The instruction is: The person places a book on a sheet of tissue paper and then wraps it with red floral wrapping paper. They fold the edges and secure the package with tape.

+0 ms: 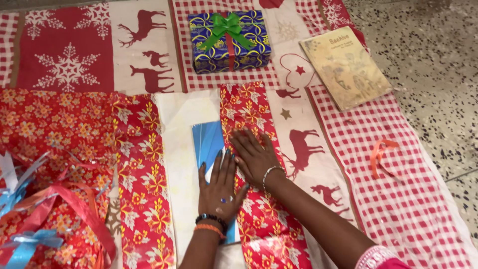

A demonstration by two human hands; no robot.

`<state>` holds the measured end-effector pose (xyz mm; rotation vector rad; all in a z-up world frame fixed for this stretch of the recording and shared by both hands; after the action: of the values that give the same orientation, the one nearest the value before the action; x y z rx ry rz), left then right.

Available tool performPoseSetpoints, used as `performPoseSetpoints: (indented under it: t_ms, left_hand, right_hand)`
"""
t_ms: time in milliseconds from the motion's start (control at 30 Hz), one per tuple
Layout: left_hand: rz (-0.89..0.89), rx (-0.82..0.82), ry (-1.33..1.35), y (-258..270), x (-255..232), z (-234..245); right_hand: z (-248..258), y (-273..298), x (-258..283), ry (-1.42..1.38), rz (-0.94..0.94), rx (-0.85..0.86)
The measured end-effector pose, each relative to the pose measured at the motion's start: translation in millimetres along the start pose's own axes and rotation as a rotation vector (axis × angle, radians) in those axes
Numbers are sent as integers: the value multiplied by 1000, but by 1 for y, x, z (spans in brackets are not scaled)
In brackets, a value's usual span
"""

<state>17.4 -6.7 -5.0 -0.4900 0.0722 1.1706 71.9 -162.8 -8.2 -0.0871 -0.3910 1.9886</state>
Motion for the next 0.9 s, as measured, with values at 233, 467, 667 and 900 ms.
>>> performPoseSetpoints:
  t_ms: [233,467,667,900]
  left_hand:
    - [-58,40,-55,3,10,-11]
    - [20,211,-116,-1,10,-20]
    - [30,194,-110,-1,23,-6]
    - [363,-41,-223,21,122,60]
  right_hand:
    - [33,67,28,-44,46,49]
    - [60,108,62,-145,116,-28]
    - [76,120,74,-143,198,-70]
    - [79,120,79,-124,324,-90]
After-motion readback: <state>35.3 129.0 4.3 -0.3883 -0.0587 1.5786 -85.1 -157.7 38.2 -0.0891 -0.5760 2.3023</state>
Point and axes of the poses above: each hand's wrist, its own y-axis away from the middle knuckle, its own z-axis out of the back of the hand, x = y × z, the point moved 2 cm from there along -y, towards the middle knuckle, and after that the axes turned 13 degrees about -x, right-handed, at the moved point
